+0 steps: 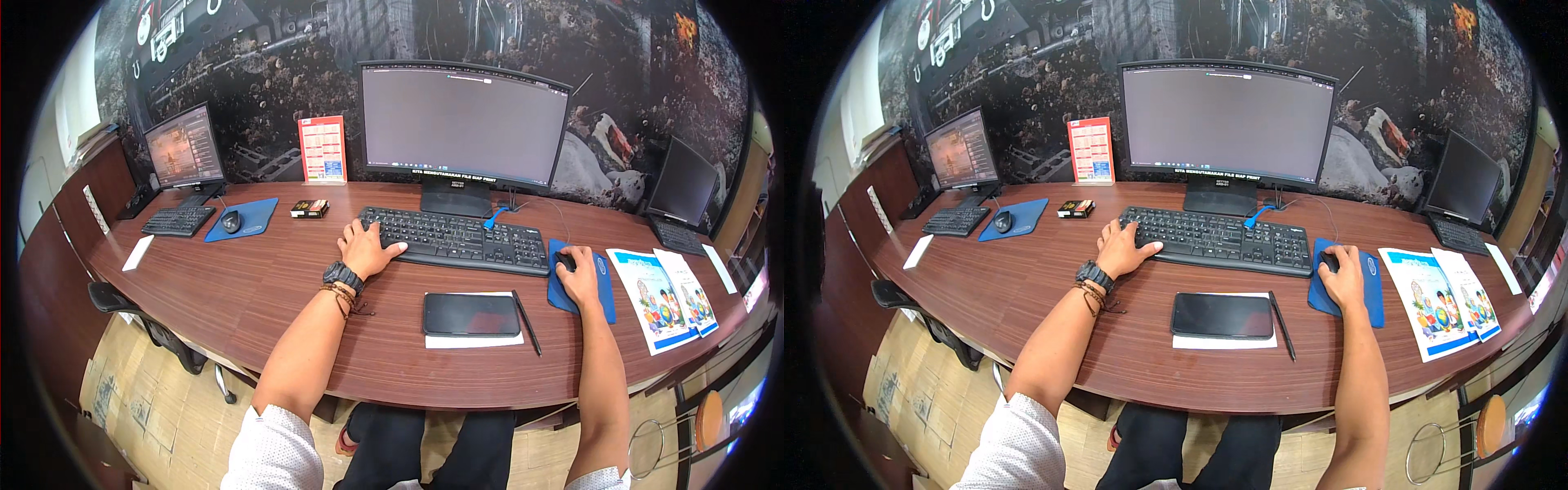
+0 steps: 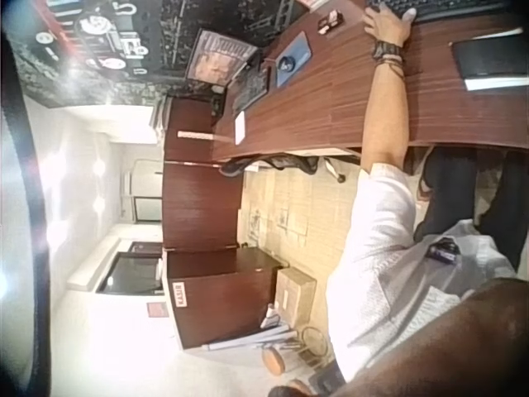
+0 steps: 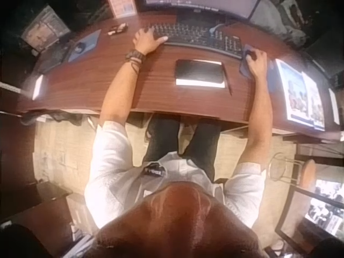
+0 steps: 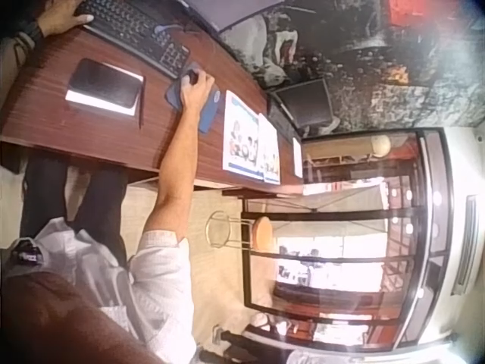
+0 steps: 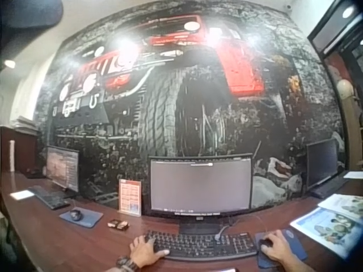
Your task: Design a digital poster or brochure using graphic design software on a computer.
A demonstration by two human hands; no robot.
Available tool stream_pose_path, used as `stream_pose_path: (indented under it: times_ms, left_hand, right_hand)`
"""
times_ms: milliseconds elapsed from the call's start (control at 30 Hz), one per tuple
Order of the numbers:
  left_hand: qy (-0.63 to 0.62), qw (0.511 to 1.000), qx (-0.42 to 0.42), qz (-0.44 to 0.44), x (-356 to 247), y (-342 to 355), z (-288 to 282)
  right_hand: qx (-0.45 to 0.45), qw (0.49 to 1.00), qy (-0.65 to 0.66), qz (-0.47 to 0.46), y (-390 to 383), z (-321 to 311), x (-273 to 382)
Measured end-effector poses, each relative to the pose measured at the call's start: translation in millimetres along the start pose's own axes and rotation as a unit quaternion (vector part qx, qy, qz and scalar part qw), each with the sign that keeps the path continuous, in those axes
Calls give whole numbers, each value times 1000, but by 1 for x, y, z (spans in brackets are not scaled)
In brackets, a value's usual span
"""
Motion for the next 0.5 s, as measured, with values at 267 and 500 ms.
stream_pose_path:
  times_ms: [267,500]
  left_hand:
    - [-2,1000,0,-1,1,0,2]
    - [-5,1000,11,-3,-2,-2,-1]
  right_hand:
    - [1,1000,-4,-1,1,1,-1]
    - [-2,1000,-8,-17,1,1,-3]
Point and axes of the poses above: each hand's wrist, its own y-axis towards the middle knuckle, its own z-axis out of the palm, x = y × z, the point moved 4 cm from there along y, towards the middle knuckle, and after that the axes turned 3 degrees about -y, right-handed, at the moved point
